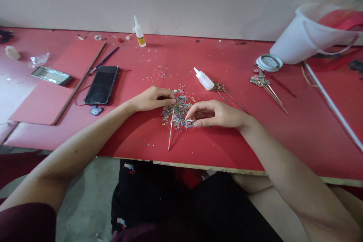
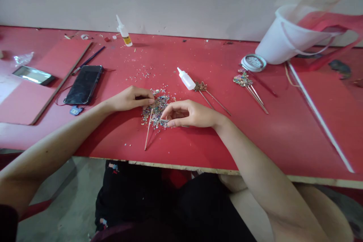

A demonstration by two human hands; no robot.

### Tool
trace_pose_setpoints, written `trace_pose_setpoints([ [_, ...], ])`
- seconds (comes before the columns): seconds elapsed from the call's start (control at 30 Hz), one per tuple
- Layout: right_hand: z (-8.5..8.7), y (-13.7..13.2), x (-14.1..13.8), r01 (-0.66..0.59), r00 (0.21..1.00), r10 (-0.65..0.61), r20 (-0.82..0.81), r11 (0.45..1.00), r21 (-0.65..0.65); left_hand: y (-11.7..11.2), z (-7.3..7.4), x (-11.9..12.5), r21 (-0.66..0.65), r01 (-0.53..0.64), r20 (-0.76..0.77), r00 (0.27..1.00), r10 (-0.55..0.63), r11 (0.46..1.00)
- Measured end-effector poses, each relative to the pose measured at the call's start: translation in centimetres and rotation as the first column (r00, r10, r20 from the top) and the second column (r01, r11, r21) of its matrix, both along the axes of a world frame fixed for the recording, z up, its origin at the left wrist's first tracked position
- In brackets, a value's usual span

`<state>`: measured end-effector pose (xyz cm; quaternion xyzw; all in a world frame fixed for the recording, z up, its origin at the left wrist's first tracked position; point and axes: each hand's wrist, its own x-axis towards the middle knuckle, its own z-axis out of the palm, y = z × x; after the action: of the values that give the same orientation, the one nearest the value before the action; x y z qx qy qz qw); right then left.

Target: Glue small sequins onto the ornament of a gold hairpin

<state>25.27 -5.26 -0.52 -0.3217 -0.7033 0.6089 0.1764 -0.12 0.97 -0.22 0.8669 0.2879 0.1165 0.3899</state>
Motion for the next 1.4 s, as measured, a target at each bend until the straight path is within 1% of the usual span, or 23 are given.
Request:
trace_pose_setpoints([
  [0.63,-0.03,-0.04,-0.09,0.008,1.000,-0.008,0.002,1.000,0.002,-0.04,0.04,0.03,0.000,0.001,-0.004,1.000,-0.001,1.000],
  [0.97,-0.10,0.05,-0.01,-0.001,1.000,0.000,0.011,0.999,0.035,-0.01,0.00,0.01,0.010,0.002,-0.001,1.000,-0.002,1.000],
  [1.13,-0.11,0.01,0.05,-0.002,1.000,0.002,0.014,1.000,0.023,0.05,-0.07,-0.04,0.001,0.001,-0.008,1.000,-0.001,1.000],
  [1.4,-0.22,0.00,-0.09,0.035,0.998,-0.035,-0.052,0.999,-0.001,0.07,-0.08,-0.03,0.013,0.014,-0.006,1.000,-0.014,1.000],
])
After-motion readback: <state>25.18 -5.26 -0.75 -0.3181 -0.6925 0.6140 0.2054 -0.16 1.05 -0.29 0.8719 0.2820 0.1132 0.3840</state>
